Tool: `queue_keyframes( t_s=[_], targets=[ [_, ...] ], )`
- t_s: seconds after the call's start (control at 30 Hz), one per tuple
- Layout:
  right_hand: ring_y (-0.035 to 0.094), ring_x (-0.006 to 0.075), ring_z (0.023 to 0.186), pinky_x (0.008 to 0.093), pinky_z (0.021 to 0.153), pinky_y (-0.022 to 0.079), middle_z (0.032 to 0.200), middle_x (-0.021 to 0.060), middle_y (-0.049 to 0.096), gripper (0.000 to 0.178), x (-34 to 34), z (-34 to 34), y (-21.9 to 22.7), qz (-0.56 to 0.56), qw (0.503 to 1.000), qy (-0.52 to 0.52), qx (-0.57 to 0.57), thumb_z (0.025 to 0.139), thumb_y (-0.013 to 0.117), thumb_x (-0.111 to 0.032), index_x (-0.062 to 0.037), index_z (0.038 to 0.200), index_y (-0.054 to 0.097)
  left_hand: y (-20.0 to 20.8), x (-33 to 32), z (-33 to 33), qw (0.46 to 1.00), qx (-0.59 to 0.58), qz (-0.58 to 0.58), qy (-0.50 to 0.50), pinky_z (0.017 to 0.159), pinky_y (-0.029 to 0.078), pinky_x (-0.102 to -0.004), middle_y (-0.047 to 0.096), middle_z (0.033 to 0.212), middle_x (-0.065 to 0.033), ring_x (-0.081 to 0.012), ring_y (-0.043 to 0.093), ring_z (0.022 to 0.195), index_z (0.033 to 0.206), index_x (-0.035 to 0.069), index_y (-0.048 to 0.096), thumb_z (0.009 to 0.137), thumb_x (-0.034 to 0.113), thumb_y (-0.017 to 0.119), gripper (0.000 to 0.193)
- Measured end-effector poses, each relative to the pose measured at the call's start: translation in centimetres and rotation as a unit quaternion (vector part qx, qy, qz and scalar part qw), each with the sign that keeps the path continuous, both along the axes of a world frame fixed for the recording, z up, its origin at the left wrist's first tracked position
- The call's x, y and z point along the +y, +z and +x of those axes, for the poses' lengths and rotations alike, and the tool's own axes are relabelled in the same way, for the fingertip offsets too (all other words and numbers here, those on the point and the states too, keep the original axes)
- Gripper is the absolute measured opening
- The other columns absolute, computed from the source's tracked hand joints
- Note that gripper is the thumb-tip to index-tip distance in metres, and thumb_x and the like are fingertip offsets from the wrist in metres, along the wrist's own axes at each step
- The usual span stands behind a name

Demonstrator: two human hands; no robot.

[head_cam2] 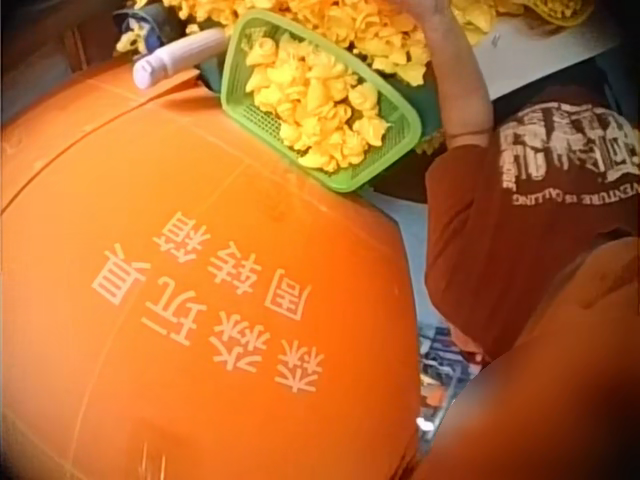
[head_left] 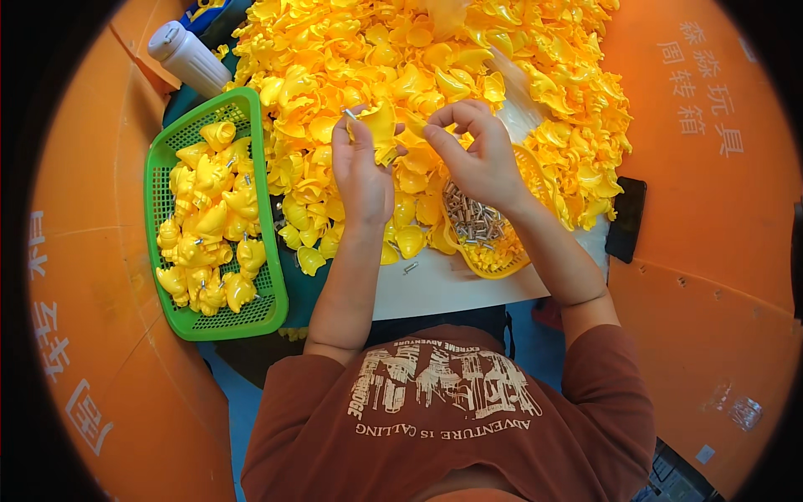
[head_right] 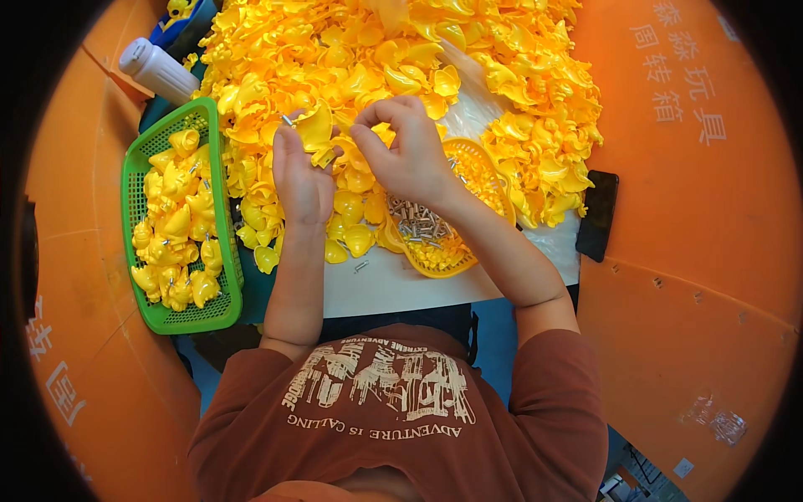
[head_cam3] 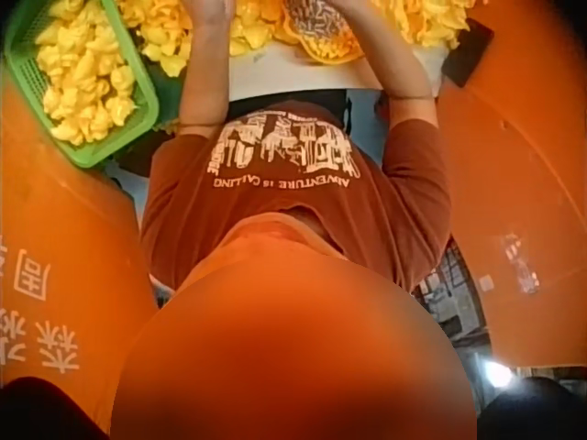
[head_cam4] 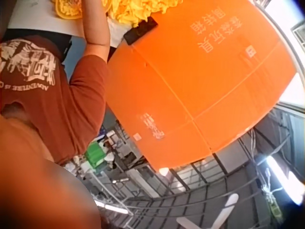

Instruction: Assembling toy ducks by manually joining plastic parts and inserting small metal components.

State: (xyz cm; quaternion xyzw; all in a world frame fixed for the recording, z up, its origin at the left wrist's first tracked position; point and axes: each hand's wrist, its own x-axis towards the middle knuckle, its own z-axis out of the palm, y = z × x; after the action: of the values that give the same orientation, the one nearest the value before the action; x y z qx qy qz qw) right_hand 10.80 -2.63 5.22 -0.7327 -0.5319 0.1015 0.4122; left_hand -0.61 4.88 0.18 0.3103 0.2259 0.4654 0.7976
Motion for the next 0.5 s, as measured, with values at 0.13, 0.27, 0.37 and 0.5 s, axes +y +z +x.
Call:
queue_keyframes(
  t_s=[0.13,0.27,0.37,0.5],
  targets=[
    [0.055,0.0075,0.077,0.0217,0.071,0.046,0.084,0.0028,0.06,0.011,0.5,-0.6,-0.8,-0.002,0.93,0.093,0.355,0.087,0.056,-0.008,0.0028,0.089,0.058,0.6,-0.6,0.1,0.996,-0.06,-0.035,-0.053,0.084,0.042,-0.0338,0.051,0.109,-0.0088,-0.0195,0.053,0.097,0.121,0.006,0.037,0.093,0.054,0.029,0.056],
    [0.055,0.0064,0.074,0.0203,0.067,0.046,0.081,0.0025,0.06,0.012,0.8,-1.3,-1.0,-0.005,0.934,0.047,0.354,0.088,0.056,-0.008,0.0032,0.091,0.057,0.4,-1.1,0.2,0.995,-0.034,-0.032,-0.092,0.095,0.031,-0.0411,0.046,0.12,-0.0103,-0.0232,0.043,0.111,0.127,0.009,0.034,0.088,0.065,0.021,0.069],
    [0.055,0.0058,0.072,0.0198,0.064,0.046,0.079,0.0023,0.06,0.012,0.8,-1.8,-1.3,0.014,0.932,0.045,0.359,0.088,0.056,-0.008,0.0034,0.09,0.057,0.6,-1.2,0.1,0.994,-0.039,-0.029,-0.098,0.096,0.03,-0.0414,0.045,0.122,-0.0099,-0.0231,0.041,0.112,0.127,0.01,0.034,0.087,0.066,0.021,0.07],
    [0.055,0.0057,0.072,0.0197,0.064,0.046,0.079,0.0025,0.06,0.012,0.6,-1.9,-1.2,0.014,0.932,0.047,0.359,0.088,0.056,-0.008,0.0033,0.09,0.058,1.1,-1.6,0.0,0.992,-0.051,-0.042,-0.104,0.096,0.03,-0.0404,0.042,0.124,-0.0095,-0.0232,0.039,0.114,0.128,0.01,0.034,0.086,0.067,0.021,0.072]
  ],
)
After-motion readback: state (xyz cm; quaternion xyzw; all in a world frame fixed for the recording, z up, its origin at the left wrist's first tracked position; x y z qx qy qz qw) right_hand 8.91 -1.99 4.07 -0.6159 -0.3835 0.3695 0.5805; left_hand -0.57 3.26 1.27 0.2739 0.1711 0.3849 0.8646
